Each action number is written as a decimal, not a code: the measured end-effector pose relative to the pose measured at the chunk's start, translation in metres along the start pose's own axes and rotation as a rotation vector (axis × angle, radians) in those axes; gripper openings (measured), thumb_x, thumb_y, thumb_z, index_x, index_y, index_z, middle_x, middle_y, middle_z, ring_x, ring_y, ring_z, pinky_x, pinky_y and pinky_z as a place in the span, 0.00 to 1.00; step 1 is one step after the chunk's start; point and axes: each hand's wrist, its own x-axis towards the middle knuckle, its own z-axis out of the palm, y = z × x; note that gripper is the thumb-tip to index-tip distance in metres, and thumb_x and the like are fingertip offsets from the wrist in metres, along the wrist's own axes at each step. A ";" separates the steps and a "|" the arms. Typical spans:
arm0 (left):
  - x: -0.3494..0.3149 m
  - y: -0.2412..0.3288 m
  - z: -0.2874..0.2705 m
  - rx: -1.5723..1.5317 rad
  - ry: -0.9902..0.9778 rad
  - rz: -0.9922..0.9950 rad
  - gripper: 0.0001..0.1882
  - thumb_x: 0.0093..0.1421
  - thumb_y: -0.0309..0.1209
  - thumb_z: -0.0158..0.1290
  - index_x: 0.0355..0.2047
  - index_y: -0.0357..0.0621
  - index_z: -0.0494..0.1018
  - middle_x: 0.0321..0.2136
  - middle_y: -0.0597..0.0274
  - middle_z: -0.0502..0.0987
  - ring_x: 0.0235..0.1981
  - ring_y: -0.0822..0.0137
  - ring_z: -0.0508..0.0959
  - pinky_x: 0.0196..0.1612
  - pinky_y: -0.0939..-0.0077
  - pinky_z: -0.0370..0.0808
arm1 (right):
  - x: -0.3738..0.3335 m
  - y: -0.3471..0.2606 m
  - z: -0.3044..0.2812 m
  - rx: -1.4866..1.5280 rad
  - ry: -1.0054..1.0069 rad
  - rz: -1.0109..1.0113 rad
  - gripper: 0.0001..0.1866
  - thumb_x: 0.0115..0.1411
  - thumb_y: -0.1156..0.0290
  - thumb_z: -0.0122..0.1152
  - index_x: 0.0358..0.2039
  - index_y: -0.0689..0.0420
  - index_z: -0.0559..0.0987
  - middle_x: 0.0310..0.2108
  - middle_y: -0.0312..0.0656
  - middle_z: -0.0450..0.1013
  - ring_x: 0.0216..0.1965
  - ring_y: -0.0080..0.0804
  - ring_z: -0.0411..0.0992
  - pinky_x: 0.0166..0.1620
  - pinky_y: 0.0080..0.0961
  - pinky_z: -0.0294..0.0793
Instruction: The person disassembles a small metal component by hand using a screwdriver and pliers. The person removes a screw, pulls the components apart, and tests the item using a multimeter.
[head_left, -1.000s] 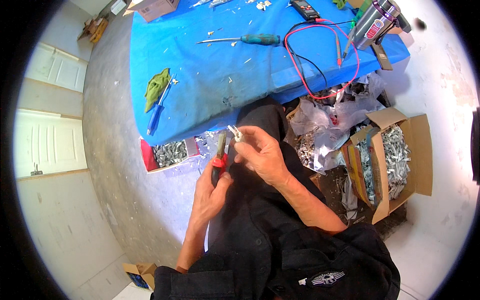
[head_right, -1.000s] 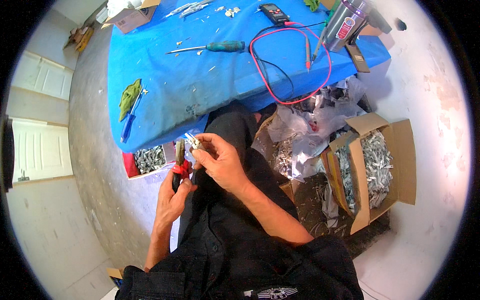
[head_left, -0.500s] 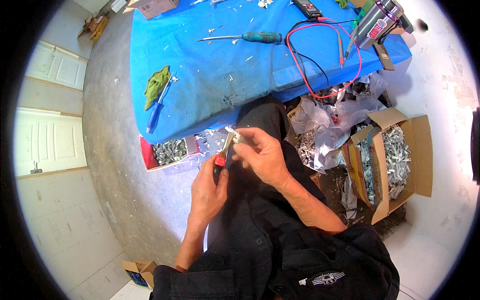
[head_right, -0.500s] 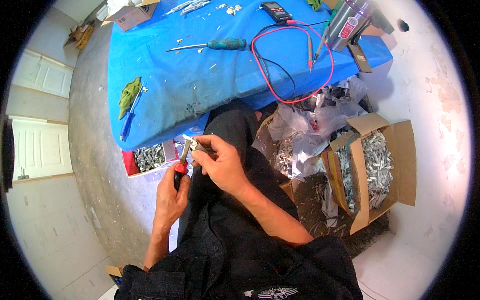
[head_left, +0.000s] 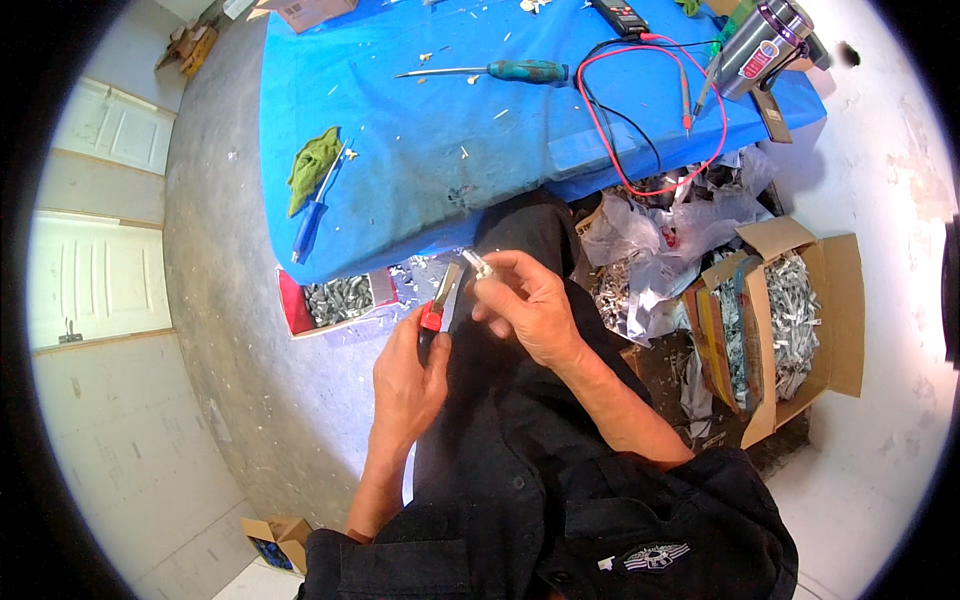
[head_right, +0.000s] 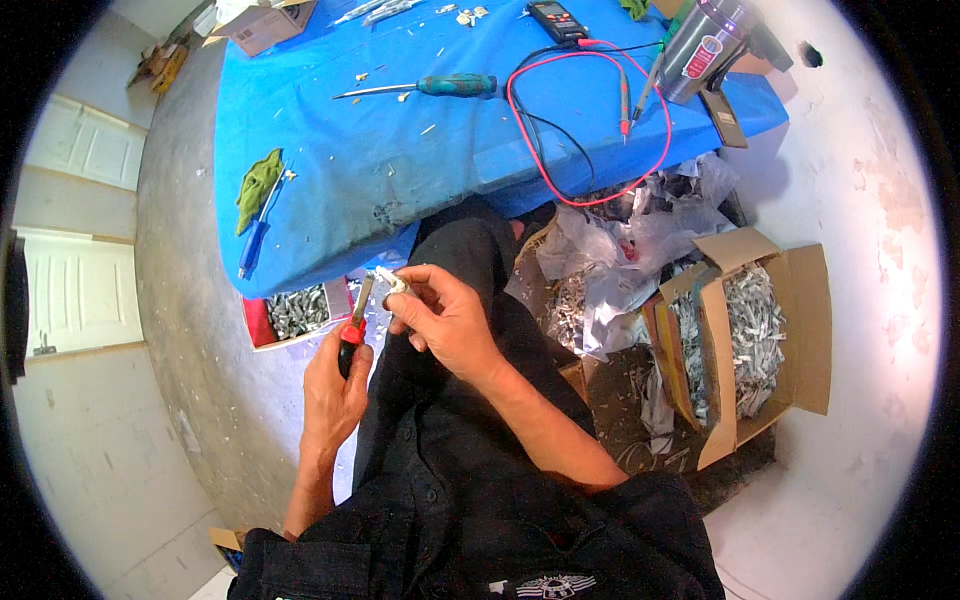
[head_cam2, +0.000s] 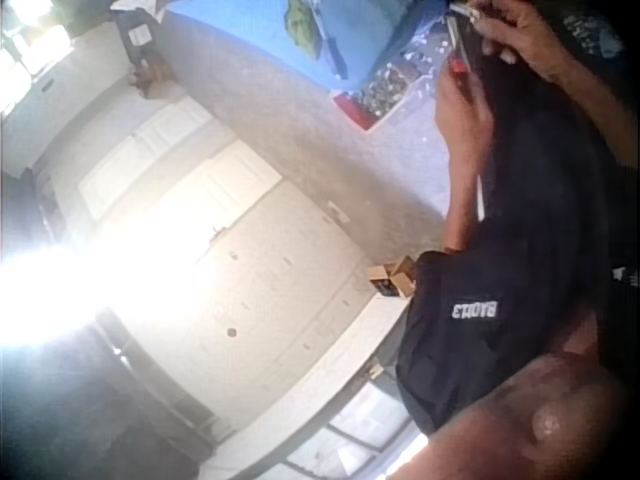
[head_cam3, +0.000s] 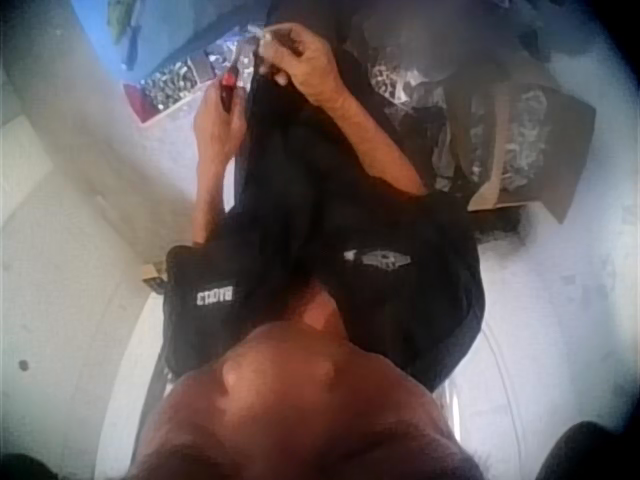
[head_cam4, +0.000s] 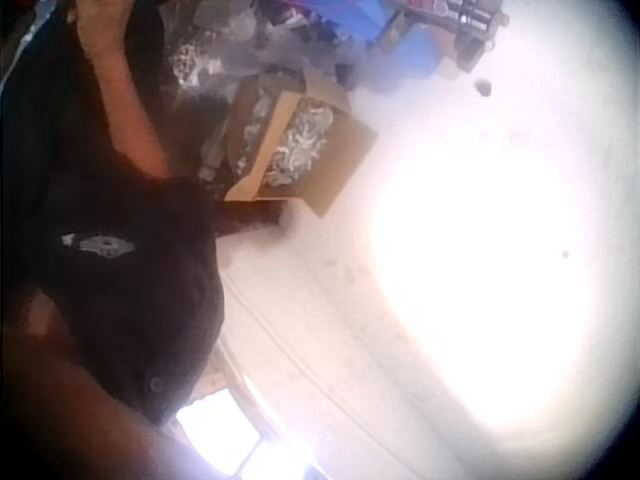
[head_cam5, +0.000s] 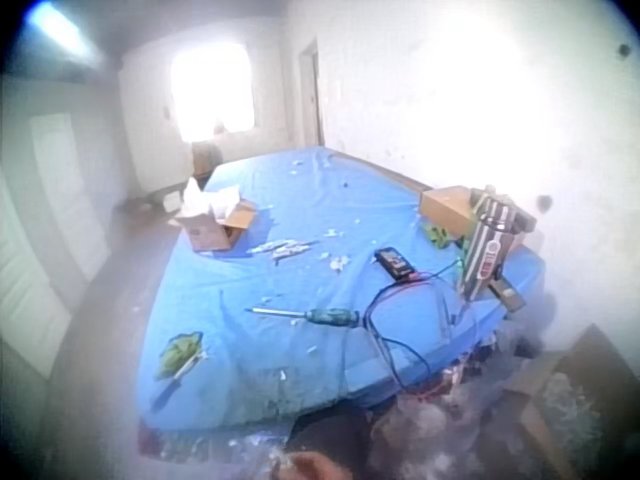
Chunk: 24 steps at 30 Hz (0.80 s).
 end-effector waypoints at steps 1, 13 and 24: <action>0.000 0.001 0.000 -0.012 0.004 0.015 0.20 0.66 0.27 0.58 0.56 0.35 0.71 0.44 0.40 0.79 0.45 0.40 0.81 0.47 0.54 0.77 | 0.000 0.001 0.000 -0.007 -0.002 0.000 0.15 0.67 0.72 0.66 0.51 0.63 0.77 0.37 0.39 0.79 0.30 0.18 0.76 0.25 0.14 0.69; -0.003 -0.010 0.006 0.137 0.025 0.032 0.18 0.63 0.25 0.59 0.53 0.37 0.73 0.43 0.43 0.81 0.43 0.42 0.82 0.43 0.52 0.77 | 0.000 0.003 -0.001 -0.103 -0.042 0.051 0.14 0.65 0.74 0.68 0.48 0.63 0.78 0.39 0.40 0.80 0.31 0.21 0.78 0.26 0.15 0.72; -0.001 -0.014 0.002 0.454 0.143 0.136 0.25 0.54 0.20 0.61 0.54 0.40 0.72 0.44 0.50 0.79 0.46 0.47 0.80 0.43 0.54 0.78 | -0.001 0.004 0.000 -0.034 -0.020 0.091 0.11 0.67 0.70 0.67 0.44 0.61 0.75 0.34 0.39 0.79 0.30 0.20 0.78 0.26 0.15 0.73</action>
